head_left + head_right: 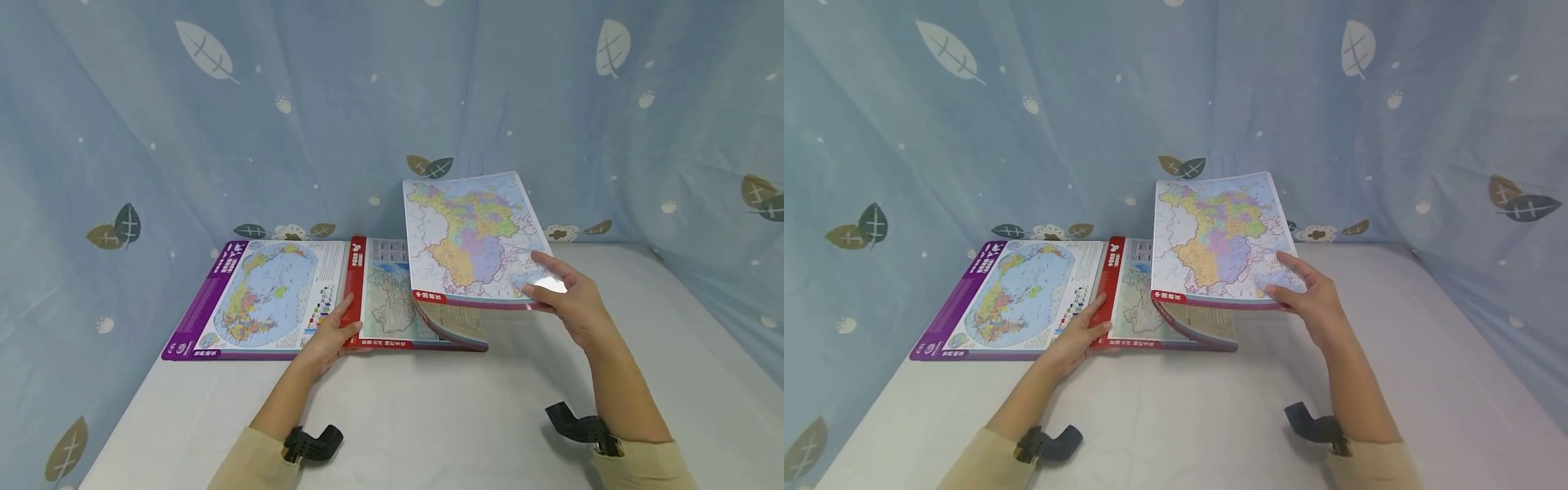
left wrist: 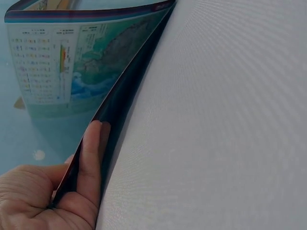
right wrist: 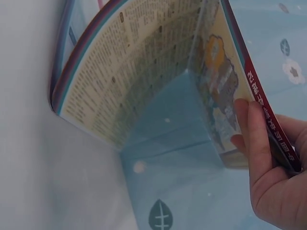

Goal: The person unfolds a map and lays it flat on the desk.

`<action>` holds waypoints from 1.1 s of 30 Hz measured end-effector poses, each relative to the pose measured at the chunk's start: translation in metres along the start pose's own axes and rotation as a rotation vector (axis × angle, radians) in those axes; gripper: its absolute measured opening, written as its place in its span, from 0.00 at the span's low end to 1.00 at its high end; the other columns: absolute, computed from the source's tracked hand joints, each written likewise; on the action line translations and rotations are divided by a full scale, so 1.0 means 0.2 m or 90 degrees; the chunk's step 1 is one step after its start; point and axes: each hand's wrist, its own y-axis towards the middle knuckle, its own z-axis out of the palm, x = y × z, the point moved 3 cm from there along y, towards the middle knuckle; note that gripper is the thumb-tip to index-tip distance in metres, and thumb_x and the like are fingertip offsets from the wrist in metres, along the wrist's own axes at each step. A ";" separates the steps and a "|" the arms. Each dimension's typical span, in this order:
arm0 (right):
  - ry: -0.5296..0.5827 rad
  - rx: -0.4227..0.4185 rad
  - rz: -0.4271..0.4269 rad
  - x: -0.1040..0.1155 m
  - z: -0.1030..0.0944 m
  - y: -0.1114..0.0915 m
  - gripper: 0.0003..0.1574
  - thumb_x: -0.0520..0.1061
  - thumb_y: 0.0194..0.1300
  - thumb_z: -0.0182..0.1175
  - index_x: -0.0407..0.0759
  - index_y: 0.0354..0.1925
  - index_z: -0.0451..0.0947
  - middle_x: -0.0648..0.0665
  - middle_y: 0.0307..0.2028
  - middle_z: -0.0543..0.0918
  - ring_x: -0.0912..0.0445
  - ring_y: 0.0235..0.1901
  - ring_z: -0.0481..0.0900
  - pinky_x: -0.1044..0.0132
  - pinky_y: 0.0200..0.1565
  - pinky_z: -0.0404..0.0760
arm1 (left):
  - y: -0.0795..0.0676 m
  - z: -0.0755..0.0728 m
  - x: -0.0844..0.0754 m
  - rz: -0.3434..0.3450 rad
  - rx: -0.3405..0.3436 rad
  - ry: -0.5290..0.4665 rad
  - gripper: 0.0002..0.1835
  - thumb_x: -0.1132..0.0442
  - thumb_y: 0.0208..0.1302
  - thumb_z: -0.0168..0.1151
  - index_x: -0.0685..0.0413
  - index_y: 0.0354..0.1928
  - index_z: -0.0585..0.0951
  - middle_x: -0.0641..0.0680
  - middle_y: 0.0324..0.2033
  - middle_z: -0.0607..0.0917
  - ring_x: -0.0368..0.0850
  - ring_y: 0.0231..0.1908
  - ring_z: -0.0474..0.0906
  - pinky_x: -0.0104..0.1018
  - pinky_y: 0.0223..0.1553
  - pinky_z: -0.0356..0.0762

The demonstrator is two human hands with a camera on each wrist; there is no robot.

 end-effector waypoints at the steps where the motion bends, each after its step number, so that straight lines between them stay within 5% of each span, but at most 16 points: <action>1: -0.007 -0.004 0.002 0.00 -0.01 0.00 0.49 0.44 0.56 0.68 0.43 0.71 0.57 0.50 0.50 0.69 0.64 0.35 0.81 0.74 0.38 0.82 | 0.00 0.00 0.00 0.001 -0.001 0.000 0.39 0.71 0.68 0.50 0.36 0.74 0.48 0.62 0.64 0.62 0.62 0.56 0.73 0.49 0.46 0.81; 14: 0.056 -0.061 0.010 0.04 -0.15 -0.02 0.47 0.46 0.54 0.70 0.52 0.69 0.62 0.44 0.61 0.60 0.64 0.36 0.79 0.76 0.40 0.81 | 0.00 0.00 0.00 -0.001 -0.005 -0.009 0.39 0.71 0.68 0.50 0.36 0.74 0.48 0.63 0.64 0.62 0.60 0.54 0.75 0.48 0.44 0.81; 21: 0.167 -0.100 -0.026 0.05 -0.21 -0.03 0.39 0.37 0.54 0.68 0.48 0.64 0.70 0.51 0.50 0.70 0.62 0.33 0.83 0.73 0.37 0.82 | 0.00 0.00 0.00 0.003 -0.002 -0.007 0.39 0.71 0.68 0.50 0.37 0.74 0.48 0.62 0.65 0.62 0.57 0.51 0.77 0.47 0.45 0.81; 28: 0.201 -0.119 -0.049 0.07 -0.25 -0.04 0.34 0.34 0.55 0.67 0.47 0.60 0.75 0.52 0.50 0.68 0.61 0.34 0.82 0.72 0.37 0.82 | -0.01 0.00 0.00 0.003 0.001 0.005 0.39 0.70 0.68 0.50 0.37 0.74 0.48 0.62 0.65 0.62 0.56 0.52 0.76 0.47 0.47 0.80; 33: 0.207 -0.202 -0.082 0.09 -0.30 -0.06 0.34 0.33 0.52 0.68 0.45 0.59 0.76 0.53 0.50 0.67 0.61 0.34 0.80 0.74 0.34 0.82 | 0.00 -0.01 0.00 0.002 0.004 0.010 0.38 0.69 0.69 0.49 0.37 0.75 0.47 0.62 0.65 0.61 0.57 0.53 0.76 0.46 0.48 0.80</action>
